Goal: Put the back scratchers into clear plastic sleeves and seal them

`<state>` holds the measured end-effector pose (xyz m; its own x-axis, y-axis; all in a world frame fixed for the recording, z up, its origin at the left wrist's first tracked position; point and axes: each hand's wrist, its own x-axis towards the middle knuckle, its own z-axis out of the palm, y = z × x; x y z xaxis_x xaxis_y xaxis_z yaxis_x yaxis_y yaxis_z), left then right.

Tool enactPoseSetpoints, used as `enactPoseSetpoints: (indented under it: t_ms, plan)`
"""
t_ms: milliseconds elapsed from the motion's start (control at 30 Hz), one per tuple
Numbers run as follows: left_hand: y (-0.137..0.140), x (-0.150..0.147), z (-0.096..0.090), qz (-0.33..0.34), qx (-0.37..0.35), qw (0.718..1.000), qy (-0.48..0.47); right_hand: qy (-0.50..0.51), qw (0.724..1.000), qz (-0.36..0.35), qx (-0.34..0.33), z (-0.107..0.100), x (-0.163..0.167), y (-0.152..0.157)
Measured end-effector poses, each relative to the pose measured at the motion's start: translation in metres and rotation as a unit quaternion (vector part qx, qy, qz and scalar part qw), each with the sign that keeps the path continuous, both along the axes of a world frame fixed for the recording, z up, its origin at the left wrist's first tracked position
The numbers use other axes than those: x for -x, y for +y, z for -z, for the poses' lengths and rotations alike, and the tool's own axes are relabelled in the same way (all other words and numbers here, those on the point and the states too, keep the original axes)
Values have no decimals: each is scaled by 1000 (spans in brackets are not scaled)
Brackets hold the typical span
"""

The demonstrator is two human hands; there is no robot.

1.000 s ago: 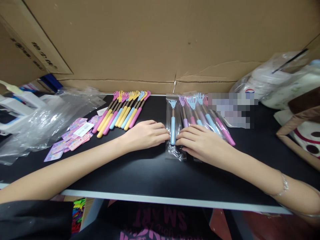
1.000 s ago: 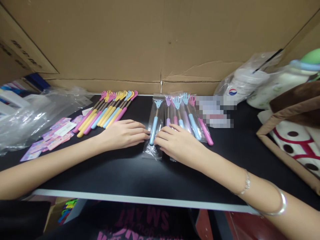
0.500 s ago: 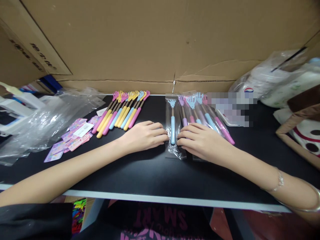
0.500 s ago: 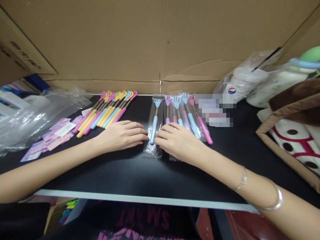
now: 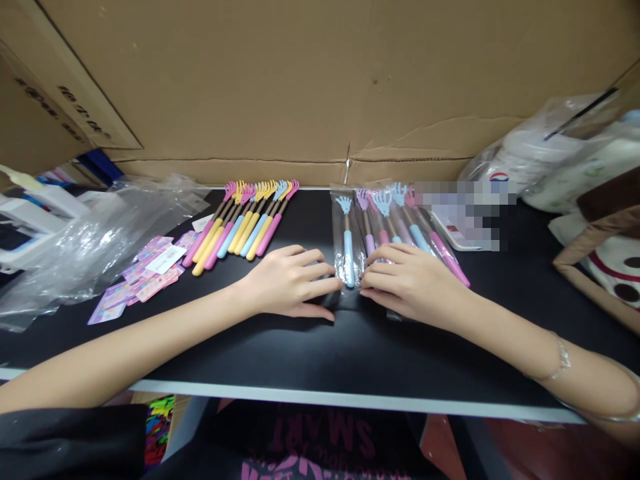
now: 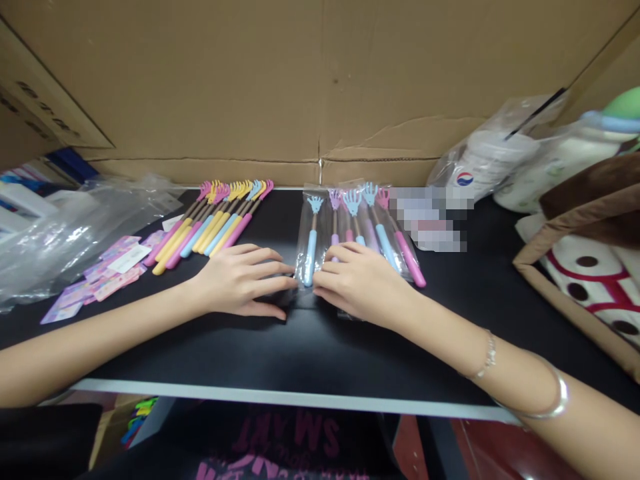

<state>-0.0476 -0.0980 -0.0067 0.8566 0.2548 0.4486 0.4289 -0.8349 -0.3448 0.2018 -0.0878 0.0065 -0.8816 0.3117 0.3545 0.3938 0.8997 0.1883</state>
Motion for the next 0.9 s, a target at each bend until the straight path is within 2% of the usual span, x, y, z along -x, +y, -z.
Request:
enactPoseSetpoints:
  t_ms: [200, 333, 533, 633, 767, 900]
  plan:
    - [0, -7, 2, -57, 37, 997, -44, 74, 988, 64, 118, -1, -1, -1]
    - [4, -10, 5, -65, 69, 994, -58, 96, 974, 88, 187, 1, 0, 0]
    - [7, -13, 4, -96, 184, 973, -105, 142, 942, 129, 277, 3, 0, 3]
    - [10, -17, 1, -112, 248, 955, -117, 154, 940, 130, 275, 5, 2, 6]
    - [15, -20, 1, -130, 334, 923, -142, 158, 954, 137, 213, 9, 3, 10]
    - [15, -20, 6, -138, 356, 909, -170, 161, 954, 147, 208, 14, 4, 10]
